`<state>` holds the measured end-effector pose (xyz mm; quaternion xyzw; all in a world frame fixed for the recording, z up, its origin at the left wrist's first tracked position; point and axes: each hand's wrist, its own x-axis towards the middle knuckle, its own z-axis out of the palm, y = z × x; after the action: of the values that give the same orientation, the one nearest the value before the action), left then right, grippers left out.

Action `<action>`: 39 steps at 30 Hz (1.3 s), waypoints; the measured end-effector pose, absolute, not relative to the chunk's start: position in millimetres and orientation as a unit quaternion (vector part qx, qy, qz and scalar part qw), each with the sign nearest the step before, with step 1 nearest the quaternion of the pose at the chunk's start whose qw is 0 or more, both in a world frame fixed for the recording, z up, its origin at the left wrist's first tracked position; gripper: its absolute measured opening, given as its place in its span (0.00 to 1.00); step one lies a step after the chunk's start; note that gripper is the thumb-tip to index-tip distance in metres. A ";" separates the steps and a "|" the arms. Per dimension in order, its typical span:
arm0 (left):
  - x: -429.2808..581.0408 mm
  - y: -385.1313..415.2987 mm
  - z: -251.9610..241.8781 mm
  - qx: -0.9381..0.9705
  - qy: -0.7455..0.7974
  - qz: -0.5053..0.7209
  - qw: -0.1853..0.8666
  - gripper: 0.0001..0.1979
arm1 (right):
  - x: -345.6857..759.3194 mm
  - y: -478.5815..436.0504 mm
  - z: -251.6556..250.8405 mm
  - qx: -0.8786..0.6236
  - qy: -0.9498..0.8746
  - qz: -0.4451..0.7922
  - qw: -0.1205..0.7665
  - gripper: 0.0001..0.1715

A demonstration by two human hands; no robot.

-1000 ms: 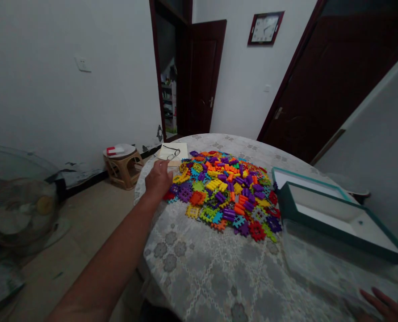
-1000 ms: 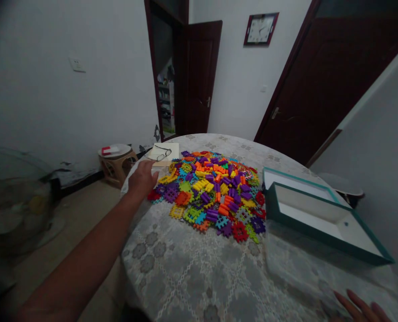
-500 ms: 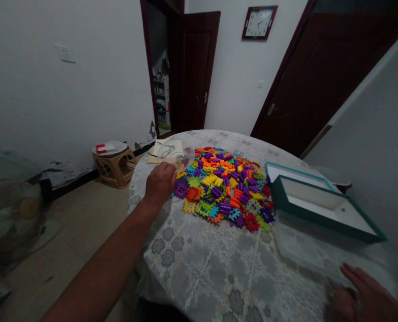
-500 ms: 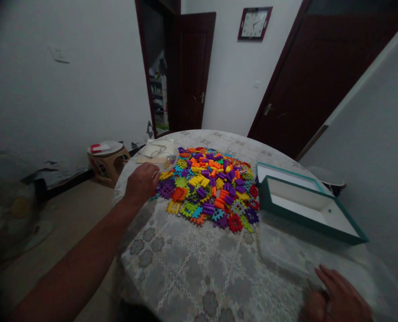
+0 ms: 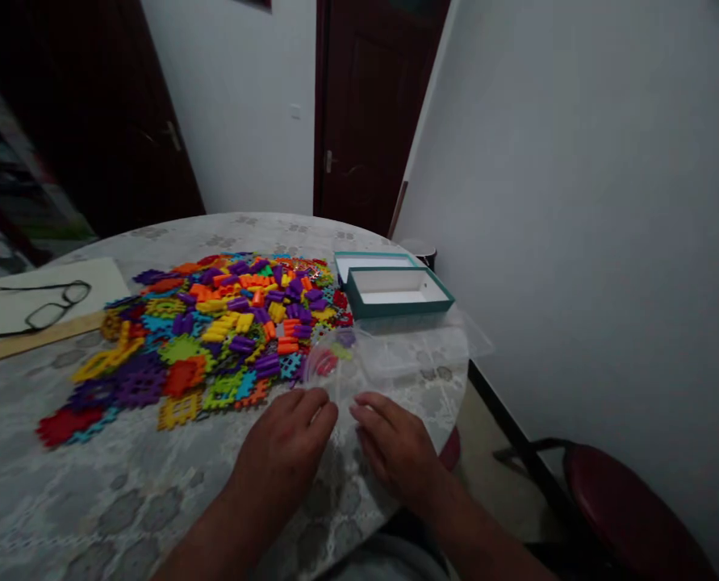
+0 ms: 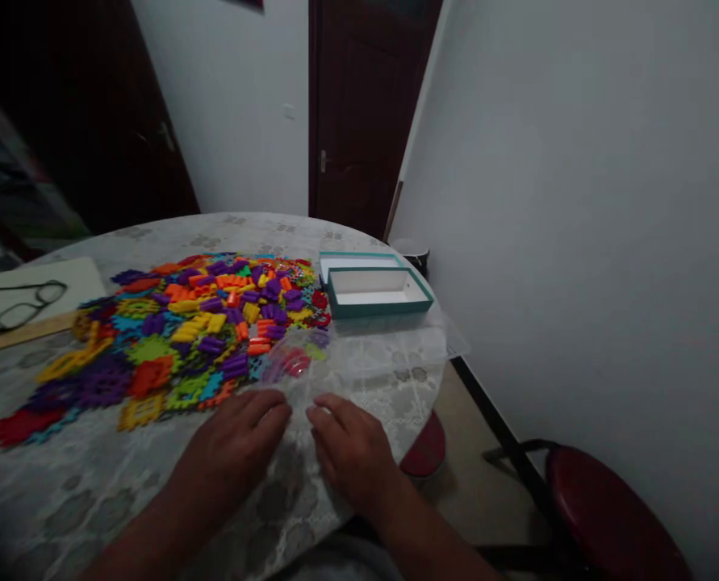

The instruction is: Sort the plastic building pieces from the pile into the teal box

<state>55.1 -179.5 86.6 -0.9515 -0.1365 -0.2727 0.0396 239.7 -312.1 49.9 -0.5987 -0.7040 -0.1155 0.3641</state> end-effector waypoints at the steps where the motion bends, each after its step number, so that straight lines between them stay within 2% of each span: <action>1: 58.4 -181.6 83.6 -0.951 -0.121 -0.283 0.038 0.14 | 244.4 -314.9 49.4 -0.603 -0.702 -0.117 0.359 0.19; 6: 54.9 -175.9 81.2 -0.925 -0.132 -0.356 0.021 0.26 | 298.5 -327.0 56.1 -0.656 -0.626 -0.162 0.389 0.09; 12: 31.6 -145.1 83.5 -0.906 -0.213 -0.364 0.046 0.19 | 356.7 -328.7 71.1 -0.705 -0.532 -0.209 0.419 0.09; 16: 48.6 -142.1 76.8 -0.924 -0.176 -0.338 0.038 0.18 | 368.7 -322.5 68.6 -0.713 -0.503 -0.262 0.412 0.11; 19: 89.4 -150.8 74.6 -0.956 -0.109 -0.273 0.013 0.25 | 382.1 -318.5 64.8 -0.733 -0.482 -0.299 0.376 0.13; 22: 138.6 -157.9 73.4 -0.982 -0.092 -0.167 0.002 0.28 | 397.0 -316.6 56.6 -0.771 -0.488 -0.275 0.302 0.14; 24: 163.9 -158.5 71.8 -0.988 -0.090 -0.122 -0.010 0.25 | 405.4 -317.3 48.4 -0.795 -0.487 -0.253 0.260 0.15; 26: 177.6 -155.9 69.8 -0.991 -0.097 -0.094 -0.014 0.18 | 412.8 -319.3 40.2 -0.820 -0.472 -0.233 0.224 0.15; 29: 178.8 -148.9 67.1 -0.992 -0.103 -0.079 -0.005 0.12 | 424.4 -323.2 32.9 -0.860 -0.436 -0.206 0.168 0.16; 33: 170.0 -140.6 64.3 -0.991 -0.101 -0.083 0.003 0.12 | 440.1 -325.6 31.6 -0.896 -0.389 -0.187 0.107 0.16; 39: 167.9 -137.6 60.0 -0.989 -0.105 -0.100 0.004 0.14 | 456.6 -323.5 28.5 -0.893 -0.374 -0.226 0.110 0.19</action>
<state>167.9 -137.6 60.0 -0.9894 -0.1053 -0.1001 0.0039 456.6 -323.5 28.5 -0.8928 -0.3736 -0.2260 0.1104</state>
